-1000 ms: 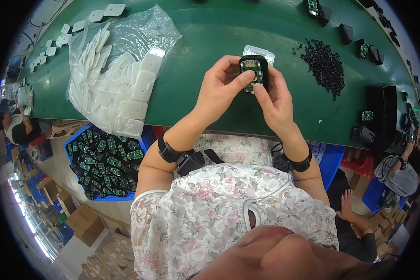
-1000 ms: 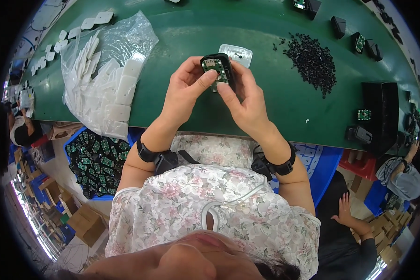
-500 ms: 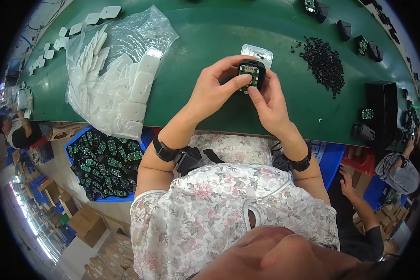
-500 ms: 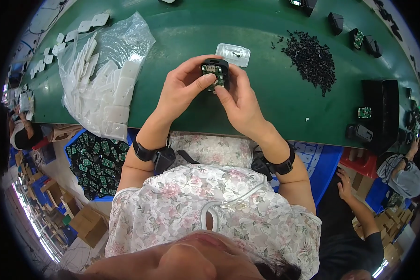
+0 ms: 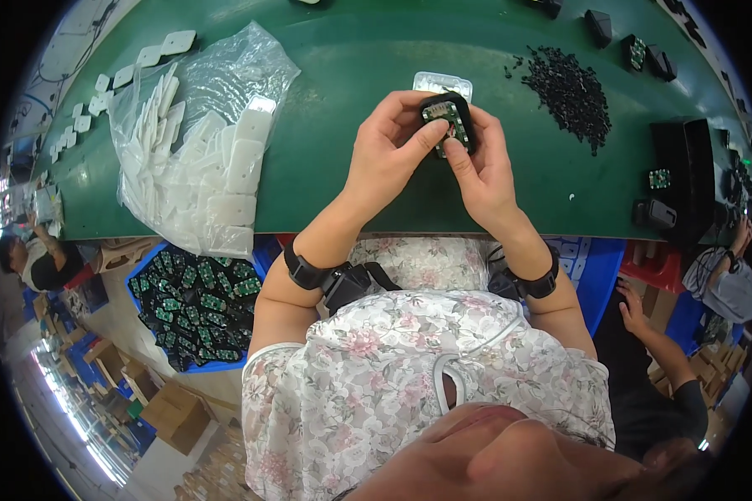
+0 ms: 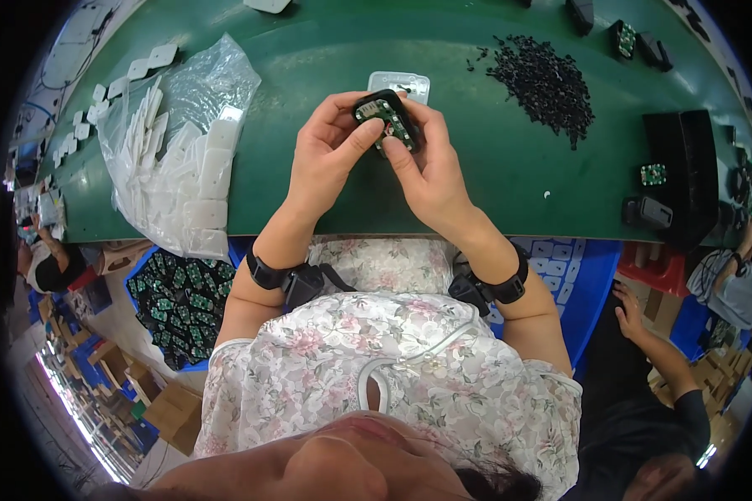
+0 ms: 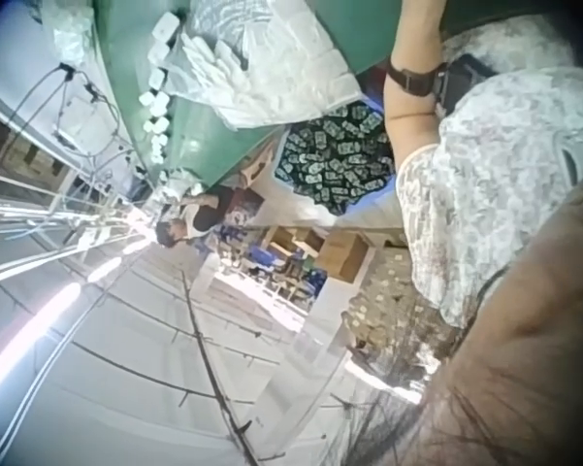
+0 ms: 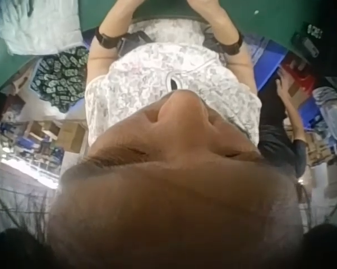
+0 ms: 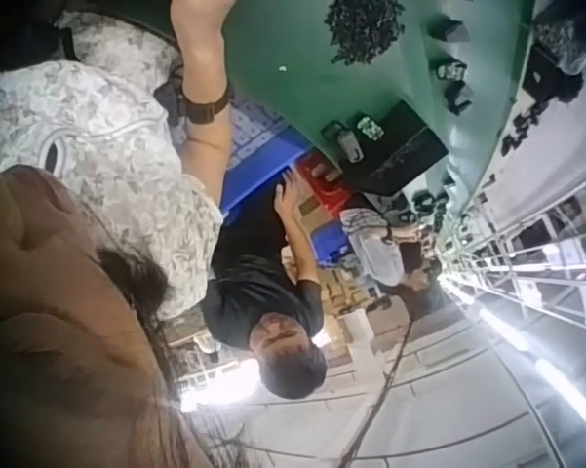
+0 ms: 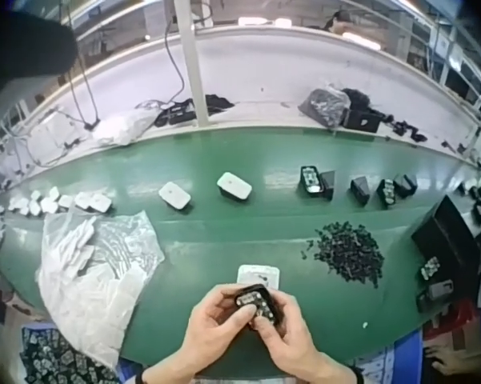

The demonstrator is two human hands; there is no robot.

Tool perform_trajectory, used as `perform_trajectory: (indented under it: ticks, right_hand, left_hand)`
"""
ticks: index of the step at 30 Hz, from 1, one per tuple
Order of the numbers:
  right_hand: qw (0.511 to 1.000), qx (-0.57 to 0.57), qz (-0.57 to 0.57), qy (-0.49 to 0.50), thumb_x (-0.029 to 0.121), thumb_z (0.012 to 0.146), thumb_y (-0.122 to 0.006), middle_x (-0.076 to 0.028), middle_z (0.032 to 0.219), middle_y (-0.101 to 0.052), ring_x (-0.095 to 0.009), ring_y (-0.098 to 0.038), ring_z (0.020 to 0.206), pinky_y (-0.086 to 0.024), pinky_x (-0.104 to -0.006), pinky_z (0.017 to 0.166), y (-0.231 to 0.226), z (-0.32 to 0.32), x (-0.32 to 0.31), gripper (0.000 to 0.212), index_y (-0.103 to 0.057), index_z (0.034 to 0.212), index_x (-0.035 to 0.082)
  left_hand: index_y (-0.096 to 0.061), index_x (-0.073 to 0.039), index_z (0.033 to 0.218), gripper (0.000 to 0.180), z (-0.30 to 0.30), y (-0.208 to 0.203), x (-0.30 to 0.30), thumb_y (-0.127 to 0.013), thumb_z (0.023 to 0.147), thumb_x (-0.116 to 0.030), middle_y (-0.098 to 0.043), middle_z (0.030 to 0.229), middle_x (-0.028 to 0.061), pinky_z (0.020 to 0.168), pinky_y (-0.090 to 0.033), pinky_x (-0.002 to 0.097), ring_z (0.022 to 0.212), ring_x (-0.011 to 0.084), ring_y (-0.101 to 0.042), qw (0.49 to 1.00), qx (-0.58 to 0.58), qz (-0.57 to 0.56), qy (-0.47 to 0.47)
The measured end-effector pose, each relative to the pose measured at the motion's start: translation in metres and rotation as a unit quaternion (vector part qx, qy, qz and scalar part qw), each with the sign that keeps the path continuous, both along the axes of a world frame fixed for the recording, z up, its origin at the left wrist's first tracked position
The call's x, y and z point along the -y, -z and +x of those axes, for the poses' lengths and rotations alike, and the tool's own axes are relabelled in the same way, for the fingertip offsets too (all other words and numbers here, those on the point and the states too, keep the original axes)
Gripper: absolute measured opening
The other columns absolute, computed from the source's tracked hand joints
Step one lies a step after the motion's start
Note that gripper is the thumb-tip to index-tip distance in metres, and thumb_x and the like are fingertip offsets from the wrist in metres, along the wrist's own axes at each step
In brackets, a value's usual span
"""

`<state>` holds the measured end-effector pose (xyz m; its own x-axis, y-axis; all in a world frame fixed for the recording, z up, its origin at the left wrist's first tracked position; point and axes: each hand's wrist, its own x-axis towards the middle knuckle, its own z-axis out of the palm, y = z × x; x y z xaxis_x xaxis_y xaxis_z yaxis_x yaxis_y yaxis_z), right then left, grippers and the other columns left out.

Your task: The person assembles devices by picking up a white plastic cover, inserting a small black component, and pressing a black housing onto the assembly. Each completed unit is then placed onto the green work surface before the person reaches for another cover.

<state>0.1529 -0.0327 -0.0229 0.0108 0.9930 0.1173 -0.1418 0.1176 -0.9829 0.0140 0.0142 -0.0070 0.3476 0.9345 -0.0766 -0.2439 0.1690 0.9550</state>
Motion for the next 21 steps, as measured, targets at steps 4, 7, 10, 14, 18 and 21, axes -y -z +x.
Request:
perform_trajectory:
  ticks: [4, 7, 10, 14, 18, 21]
  right_hand:
    - [0.999, -0.012, -0.006, 0.033, 0.01, 0.096, -0.049, -0.011, 0.125, -0.047, -0.016, -0.048, 0.114, -0.041, -0.0291, 0.096, -0.003, 0.006, 0.004, 0.041, -0.034, 0.133, -0.003]
    - [0.998, -0.006, -0.007, 0.055, 0.008, 0.096, -0.049, -0.011, 0.126, -0.046, -0.016, -0.048, 0.115, -0.041, -0.0291, 0.097, -0.004, 0.011, 0.009, 0.04, -0.036, 0.132, -0.003]
    - [0.999, 0.02, -0.002, 0.049, 0.006, 0.095, -0.05, -0.011, 0.126, -0.047, -0.017, -0.048, 0.116, -0.041, -0.0293, 0.097, -0.007, 0.014, 0.014, 0.04, -0.036, 0.131, -0.002]
    - [0.996, 0.035, 0.008, 0.081, 0.005, 0.093, -0.052, -0.013, 0.122, -0.05, -0.019, -0.054, 0.112, -0.046, -0.0291, 0.092, 0.004, 0.016, 0.019, 0.039, -0.039, 0.129, -0.002]
    - [0.993, 0.041, 0.021, 0.111, 0.006, 0.092, -0.053, -0.013, 0.12, -0.051, -0.019, -0.054, 0.111, -0.046, -0.0288, 0.091, 0.004, 0.02, 0.024, 0.038, -0.04, 0.128, -0.002]
    - [0.993, 0.051, 0.008, 0.108, 0.006, 0.093, -0.053, -0.012, 0.12, -0.051, -0.018, -0.053, 0.11, -0.045, -0.0289, 0.092, 0.004, 0.025, 0.028, 0.038, -0.04, 0.128, -0.003]
  left_hand:
    - [-0.053, 0.001, 0.109, 0.027, 0.011, -0.005, -0.001, -0.065, 0.086, -0.007, -0.063, 0.101, 0.0082, 0.079, -0.05, 0.025, 0.093, 0.0122, -0.061, 1.0, 0.01, -0.028, 0.004]
    - [-0.053, 0.002, 0.112, 0.028, 0.015, -0.004, -0.002, -0.063, 0.087, -0.005, -0.063, 0.104, 0.0091, 0.081, -0.05, 0.0253, 0.094, 0.0127, -0.061, 0.999, 0.006, -0.037, 0.039]
    - [-0.053, 0.002, 0.115, 0.029, 0.019, -0.002, -0.004, -0.061, 0.088, -0.004, -0.063, 0.109, 0.0098, 0.082, -0.05, 0.0252, 0.095, 0.0131, -0.061, 0.997, 0.044, 0.002, 0.064]
    - [-0.053, 0.002, 0.117, 0.029, 0.022, -0.001, -0.002, -0.059, 0.088, -0.003, -0.062, 0.113, 0.0102, 0.083, -0.05, 0.0251, 0.096, 0.0132, -0.06, 0.995, -0.004, 0.034, 0.093]
    - [-0.055, 0.001, 0.114, 0.027, 0.028, 0.002, 0.002, -0.06, 0.088, -0.003, -0.063, 0.105, 0.0081, 0.079, -0.051, 0.0242, 0.091, 0.0114, -0.061, 0.994, -0.028, 0.056, 0.093]
    - [-0.055, 0.001, 0.111, 0.025, 0.035, 0.011, 0.004, -0.061, 0.087, -0.004, -0.063, 0.097, 0.0061, 0.072, -0.052, 0.0233, 0.085, 0.0098, -0.061, 0.996, -0.022, 0.038, 0.077]
